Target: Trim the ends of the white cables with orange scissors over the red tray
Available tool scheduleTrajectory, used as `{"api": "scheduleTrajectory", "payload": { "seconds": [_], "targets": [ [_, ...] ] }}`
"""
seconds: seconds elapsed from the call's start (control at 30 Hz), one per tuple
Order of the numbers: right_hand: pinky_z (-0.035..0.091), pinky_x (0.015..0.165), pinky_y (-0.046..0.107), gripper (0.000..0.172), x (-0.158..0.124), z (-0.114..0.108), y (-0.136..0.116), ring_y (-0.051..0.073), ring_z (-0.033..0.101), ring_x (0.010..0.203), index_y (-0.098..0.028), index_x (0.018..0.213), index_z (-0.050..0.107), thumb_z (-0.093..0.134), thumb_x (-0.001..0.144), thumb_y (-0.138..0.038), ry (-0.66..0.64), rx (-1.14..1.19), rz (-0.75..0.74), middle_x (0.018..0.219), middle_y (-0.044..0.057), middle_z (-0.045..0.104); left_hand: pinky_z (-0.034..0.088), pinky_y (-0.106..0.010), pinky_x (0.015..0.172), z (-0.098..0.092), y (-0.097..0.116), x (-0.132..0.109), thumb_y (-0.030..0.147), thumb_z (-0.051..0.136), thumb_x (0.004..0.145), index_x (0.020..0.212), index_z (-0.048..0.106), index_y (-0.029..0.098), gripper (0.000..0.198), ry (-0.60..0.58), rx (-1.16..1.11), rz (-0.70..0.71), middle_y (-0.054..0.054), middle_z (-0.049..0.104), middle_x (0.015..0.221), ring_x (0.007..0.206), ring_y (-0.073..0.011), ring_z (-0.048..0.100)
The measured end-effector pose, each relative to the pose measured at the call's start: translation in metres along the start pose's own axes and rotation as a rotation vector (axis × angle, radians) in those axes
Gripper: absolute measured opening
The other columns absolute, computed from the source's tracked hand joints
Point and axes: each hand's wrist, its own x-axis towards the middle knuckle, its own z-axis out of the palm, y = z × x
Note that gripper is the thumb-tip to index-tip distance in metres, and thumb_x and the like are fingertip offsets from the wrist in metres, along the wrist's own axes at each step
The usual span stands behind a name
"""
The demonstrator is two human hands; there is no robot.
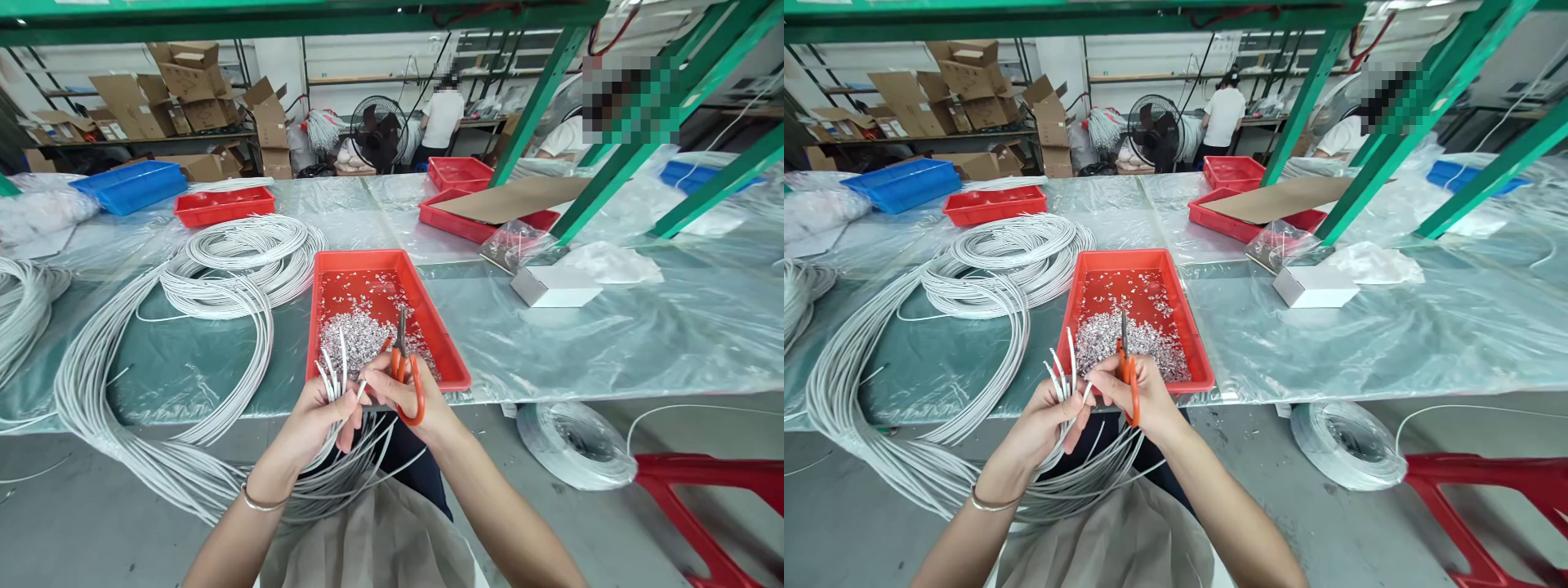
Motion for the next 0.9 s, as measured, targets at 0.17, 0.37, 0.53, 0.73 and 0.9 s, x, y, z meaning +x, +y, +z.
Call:
{"api": "scheduleTrajectory", "payload": {
  "seconds": [0.17, 0.37, 0.53, 0.73, 0.9],
  "targets": [
    [0.031, 0.045, 0.023, 0.034, 0.01, -0.021, -0.012, 0.009, 0.036, 0.047, -0.016, 0.065, 0.053, 0.061, 0.079, -0.046, 0.21, -0.251, -0.091, 0.051, -0.003, 0.043, 0.037, -0.019, 0.037, 0.005, -0.006, -0.002, 0.053, 0.068, 0.071, 0.077, 0.062, 0.008, 0.045, 0.139, 0.053, -0.064, -0.002, 0.056, 0.054, 0.037, -0.0095, 0.05],
    [0.021, 0.049, 0.026, 0.04, 0.04, -0.06, -0.009, 0.009, 0.025, 0.05, -0.018, 0.051, 0.033, 0.066, 0.071, -0.03, 0.323, -0.718, -0.073, 0.05, -0.004, 0.031, 0.05, -0.026, 0.069, 0.002, -0.017, -0.003, 0.054, 0.054, 0.082, 0.086, 0.067, 0.007, 0.048, 0.158, 0.32, 0.04, -0.01, 0.066, 0.076, 0.072, -0.0154, 0.061],
    [0.021, 0.053, 0.028, 0.028, 0.057, -0.083, 0.0, 0.012, 0.028, 0.053, -0.018, 0.053, 0.039, 0.06, 0.071, -0.024, 0.357, -0.936, -0.037, 0.051, -0.002, 0.036, 0.034, -0.019, 0.043, -0.001, -0.018, -0.009, 0.056, 0.038, 0.09, 0.119, 0.053, 0.007, 0.059, -0.008, 0.27, -0.07, 0.0, 0.053, 0.056, 0.042, -0.007, 0.044],
    [0.033, 0.049, 0.025, 0.038, 0.039, -0.062, -0.015, 0.012, 0.039, 0.049, -0.013, 0.073, 0.06, 0.046, 0.082, -0.048, 0.078, -0.805, -0.044, 0.058, 0.002, 0.049, 0.027, -0.018, 0.045, -0.002, -0.017, -0.012, 0.046, 0.047, 0.09, 0.109, 0.056, 0.007, 0.044, -0.011, 0.138, -0.02, 0.0, 0.05, 0.062, 0.047, -0.0041, 0.037],
    [0.041, 0.054, 0.025, 0.027, 0.001, -0.028, -0.039, 0.014, 0.048, 0.053, -0.014, 0.102, 0.064, 0.045, 0.088, -0.027, -0.211, -0.667, -0.146, 0.061, 0.001, 0.052, 0.03, -0.019, 0.042, 0.004, -0.018, -0.01, 0.051, 0.046, 0.088, 0.106, 0.056, 0.007, 0.048, -0.034, 0.17, -0.033, -0.004, 0.057, 0.067, 0.043, -0.0054, 0.044]
  ]
}}
